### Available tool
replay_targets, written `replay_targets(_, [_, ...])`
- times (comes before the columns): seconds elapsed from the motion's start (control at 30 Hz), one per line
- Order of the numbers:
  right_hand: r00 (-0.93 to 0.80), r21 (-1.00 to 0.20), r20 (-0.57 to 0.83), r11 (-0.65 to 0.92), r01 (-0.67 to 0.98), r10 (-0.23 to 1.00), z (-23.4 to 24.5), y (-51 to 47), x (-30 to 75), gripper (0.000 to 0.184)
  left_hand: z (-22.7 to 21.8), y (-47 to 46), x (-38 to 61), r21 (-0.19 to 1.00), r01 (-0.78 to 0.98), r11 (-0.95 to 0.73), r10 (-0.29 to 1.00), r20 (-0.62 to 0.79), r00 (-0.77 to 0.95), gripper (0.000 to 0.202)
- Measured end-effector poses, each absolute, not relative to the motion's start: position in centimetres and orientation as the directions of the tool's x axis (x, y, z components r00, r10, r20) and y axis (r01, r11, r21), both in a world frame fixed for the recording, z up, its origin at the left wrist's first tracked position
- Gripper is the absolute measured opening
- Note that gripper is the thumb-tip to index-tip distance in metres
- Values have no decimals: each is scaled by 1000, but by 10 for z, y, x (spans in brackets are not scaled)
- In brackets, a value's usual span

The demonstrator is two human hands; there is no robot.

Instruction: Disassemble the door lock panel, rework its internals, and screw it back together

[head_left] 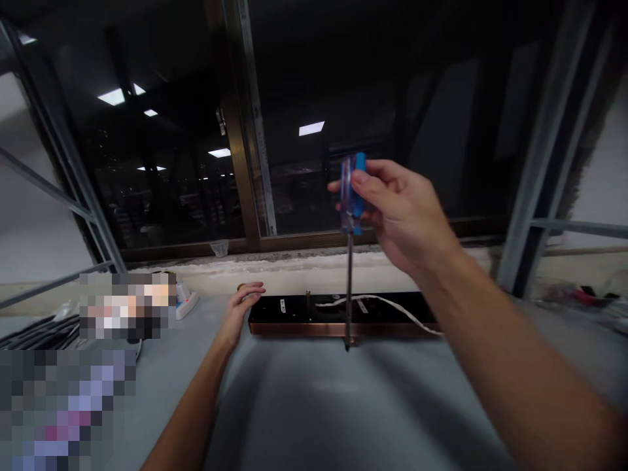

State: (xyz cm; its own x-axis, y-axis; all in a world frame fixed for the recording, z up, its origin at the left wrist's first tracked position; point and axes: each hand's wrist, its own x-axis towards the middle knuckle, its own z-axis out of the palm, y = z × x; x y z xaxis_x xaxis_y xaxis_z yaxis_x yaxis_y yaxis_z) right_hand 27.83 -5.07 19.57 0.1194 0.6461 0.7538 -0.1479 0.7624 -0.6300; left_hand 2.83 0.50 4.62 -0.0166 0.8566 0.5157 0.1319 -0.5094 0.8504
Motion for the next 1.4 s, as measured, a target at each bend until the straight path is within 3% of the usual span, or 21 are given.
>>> replay_targets(0.23, [233, -529, 739, 759, -380, 632, 193, -12, 205, 22, 65, -11, 38, 742, 278, -610, 791, 594, 148, 28])
replay_targets(0.37, [293, -538, 691, 741, -402, 661, 189, -1, 182, 26, 78, -23, 49, 700, 362, -616, 785, 583, 209, 25])
replay_targets(0.47, [155, -612, 726, 733, -297, 670, 188, -5, 178, 29, 81, -26, 50, 706, 407, -580, 804, 577, 144, 20])
replay_targets(0.57, [-138, -676, 736, 730, -99, 663, 184, -10, 181, 30, 81, -26, 46, 746, 380, -546, 816, 576, 42, 19])
replay_targets(0.7, [-460, -693, 589, 708, 137, 665, 172, -8, 185, 18, 84, -27, 42, 773, 355, -526, 829, 560, 8, 22])
replay_targets(0.83, [-491, -681, 551, 704, 204, 675, 162, -3, 182, 5, 84, -25, 35, 793, 343, -504, 853, 519, 51, 23])
replay_targets(1.07, [-568, -675, 513, 711, 195, 643, 152, 4, 179, 7, 77, -17, 11, 911, 217, -349, 934, 321, 155, 22])
replay_targets(1.4, [-600, -578, 517, 766, 282, 611, 152, 0, 177, 4, 80, -20, 14, 897, 295, -330, 939, 279, 203, 24])
